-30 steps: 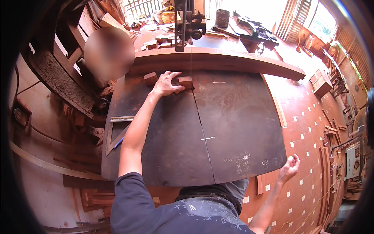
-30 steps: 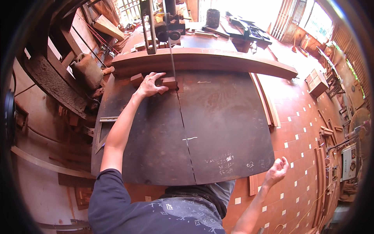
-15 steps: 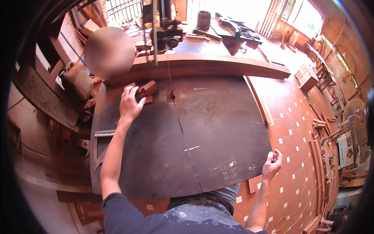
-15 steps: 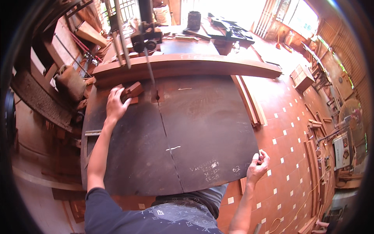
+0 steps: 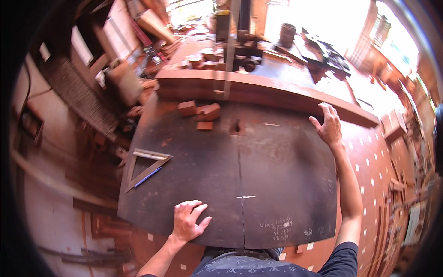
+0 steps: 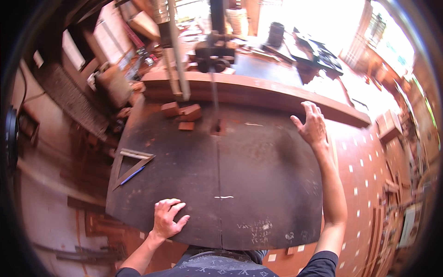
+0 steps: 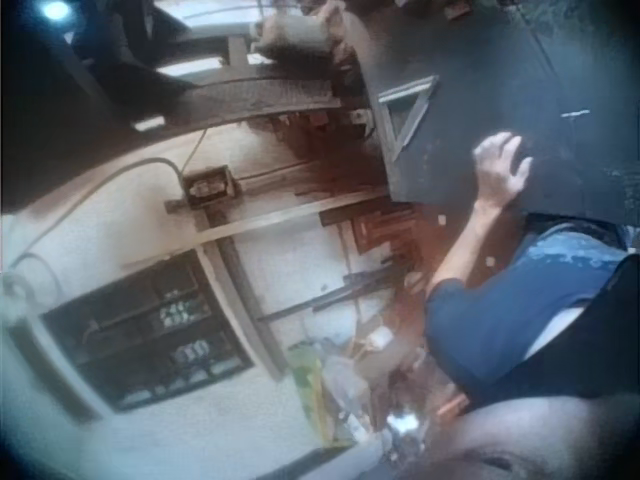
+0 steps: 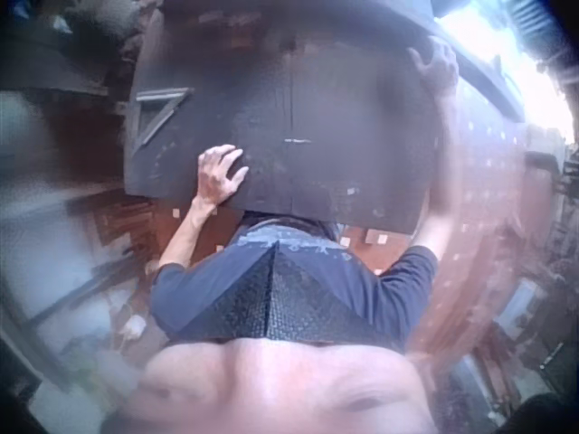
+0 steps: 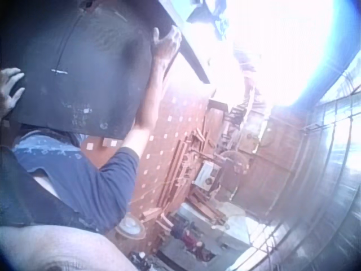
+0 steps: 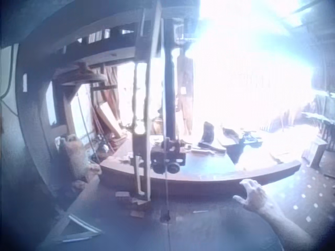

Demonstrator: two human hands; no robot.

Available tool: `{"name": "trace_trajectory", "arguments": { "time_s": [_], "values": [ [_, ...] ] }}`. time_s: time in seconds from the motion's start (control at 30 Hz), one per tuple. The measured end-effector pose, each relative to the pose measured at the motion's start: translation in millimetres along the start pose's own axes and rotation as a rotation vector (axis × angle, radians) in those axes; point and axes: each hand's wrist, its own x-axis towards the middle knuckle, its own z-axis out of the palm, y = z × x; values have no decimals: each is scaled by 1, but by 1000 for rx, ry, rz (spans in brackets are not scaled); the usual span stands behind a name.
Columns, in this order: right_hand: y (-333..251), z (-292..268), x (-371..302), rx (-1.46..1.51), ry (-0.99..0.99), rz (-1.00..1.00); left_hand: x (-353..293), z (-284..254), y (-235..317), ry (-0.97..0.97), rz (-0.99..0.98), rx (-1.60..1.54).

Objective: The person uses a bandsaw to cut a long wooden plank into smaller pieces. They then move to a jointer to smooth the edges of the cut pieces. Finally, they return to the bandsaw to cut additional notches into the plank.

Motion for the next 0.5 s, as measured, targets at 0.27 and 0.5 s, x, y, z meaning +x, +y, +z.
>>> {"name": "trace_trajectory", "arguments": {
  "time_s": [0.27,0.5],
  "values": [
    [-16,66,120,-61,-269,-13,-3,-2,-6,70,-28,-13],
    [-54,73,143,63,-366,-31,-6,2,-7,93,-61,-3]
  ]
}}
